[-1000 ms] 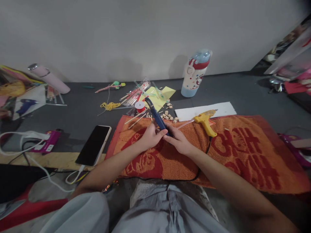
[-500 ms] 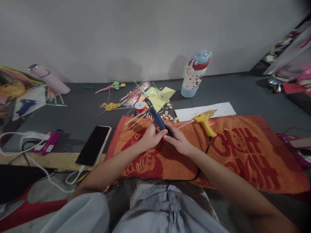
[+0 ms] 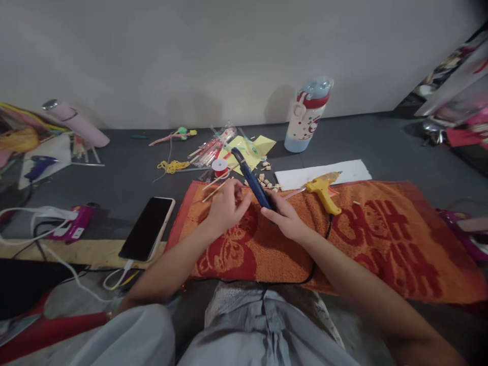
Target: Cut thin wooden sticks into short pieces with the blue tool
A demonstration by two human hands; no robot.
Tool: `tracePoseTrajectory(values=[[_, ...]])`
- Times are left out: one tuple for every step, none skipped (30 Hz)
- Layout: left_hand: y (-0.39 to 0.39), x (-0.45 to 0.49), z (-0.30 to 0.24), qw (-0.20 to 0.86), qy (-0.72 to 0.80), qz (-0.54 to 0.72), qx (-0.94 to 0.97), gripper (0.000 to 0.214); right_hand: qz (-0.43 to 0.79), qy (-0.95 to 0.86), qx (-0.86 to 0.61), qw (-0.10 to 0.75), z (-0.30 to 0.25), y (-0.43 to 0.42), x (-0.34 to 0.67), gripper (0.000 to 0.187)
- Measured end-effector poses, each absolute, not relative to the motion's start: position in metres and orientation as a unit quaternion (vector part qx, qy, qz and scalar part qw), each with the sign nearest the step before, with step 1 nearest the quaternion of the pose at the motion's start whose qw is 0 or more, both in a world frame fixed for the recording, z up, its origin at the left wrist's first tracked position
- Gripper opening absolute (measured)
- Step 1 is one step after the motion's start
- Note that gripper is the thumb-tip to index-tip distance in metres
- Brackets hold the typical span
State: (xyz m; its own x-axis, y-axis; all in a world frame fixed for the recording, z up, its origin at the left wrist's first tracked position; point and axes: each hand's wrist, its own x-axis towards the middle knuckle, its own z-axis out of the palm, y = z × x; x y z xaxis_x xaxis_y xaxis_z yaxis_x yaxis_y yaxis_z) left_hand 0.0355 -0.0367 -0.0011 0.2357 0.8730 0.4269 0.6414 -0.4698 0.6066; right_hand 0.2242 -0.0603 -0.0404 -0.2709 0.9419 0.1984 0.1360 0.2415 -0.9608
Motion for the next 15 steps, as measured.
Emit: tracePoseTrajectory(values=[[-0.034,0.032,0.001,0.079,0.487,0.399,0.773,0.017,0.446,-0.657,-0.422,0.437,-0.041,-0.061,0.225,0.064],[-0.030,0.028,0.003,0.009,0.479,0.417,0.772,0.014,0.436,-0.663,-0.428,0.431,-0.041,-0.061,0.226,0.065],[-0.026,0.025,0.005,-0.049,0.474,0.427,0.769,0.012,0.427,-0.672,-0.430,0.425,-0.041,-0.061,0.227,0.065],[-0.022,0.022,0.005,-0.091,0.473,0.427,0.765,0.013,0.418,-0.683,-0.428,0.418,-0.040,-0.062,0.228,0.065],[-0.018,0.019,0.005,-0.114,0.474,0.414,0.769,0.014,0.410,-0.695,-0.425,0.411,-0.039,-0.063,0.228,0.065],[-0.015,0.016,0.003,-0.122,0.481,0.396,0.773,0.015,0.403,-0.705,-0.420,0.404,-0.038,-0.063,0.228,0.064],[-0.012,0.014,0.001,-0.116,0.491,0.374,0.778,0.015,0.399,-0.715,-0.416,0.395,-0.037,-0.064,0.229,0.064],[-0.010,0.012,-0.002,-0.103,0.506,0.351,0.781,0.016,0.395,-0.723,-0.413,0.387,-0.036,-0.065,0.228,0.064],[-0.008,0.010,-0.005,-0.088,0.519,0.335,0.781,0.016,0.394,-0.730,-0.412,0.378,-0.036,-0.065,0.228,0.063],[-0.008,0.008,-0.008,-0.073,0.531,0.327,0.779,0.016,0.393,-0.735,-0.410,0.371,-0.036,-0.066,0.228,0.063],[-0.007,0.007,-0.010,-0.061,0.536,0.327,0.776,0.017,0.394,-0.738,-0.408,0.365,-0.036,-0.066,0.228,0.063],[-0.007,0.006,-0.012,-0.049,0.538,0.333,0.773,0.018,0.398,-0.740,-0.405,0.361,-0.036,-0.066,0.228,0.063],[-0.007,0.005,-0.014,-0.040,0.537,0.342,0.770,0.019,0.402,-0.741,-0.400,0.359,-0.036,-0.067,0.228,0.062],[-0.008,0.005,-0.015,-0.031,0.536,0.352,0.767,0.019,0.407,-0.742,-0.396,0.357,-0.036,-0.067,0.228,0.061],[-0.008,0.004,-0.015,-0.023,0.535,0.362,0.763,0.018,0.411,-0.742,-0.391,0.356,-0.036,-0.066,0.228,0.061]])
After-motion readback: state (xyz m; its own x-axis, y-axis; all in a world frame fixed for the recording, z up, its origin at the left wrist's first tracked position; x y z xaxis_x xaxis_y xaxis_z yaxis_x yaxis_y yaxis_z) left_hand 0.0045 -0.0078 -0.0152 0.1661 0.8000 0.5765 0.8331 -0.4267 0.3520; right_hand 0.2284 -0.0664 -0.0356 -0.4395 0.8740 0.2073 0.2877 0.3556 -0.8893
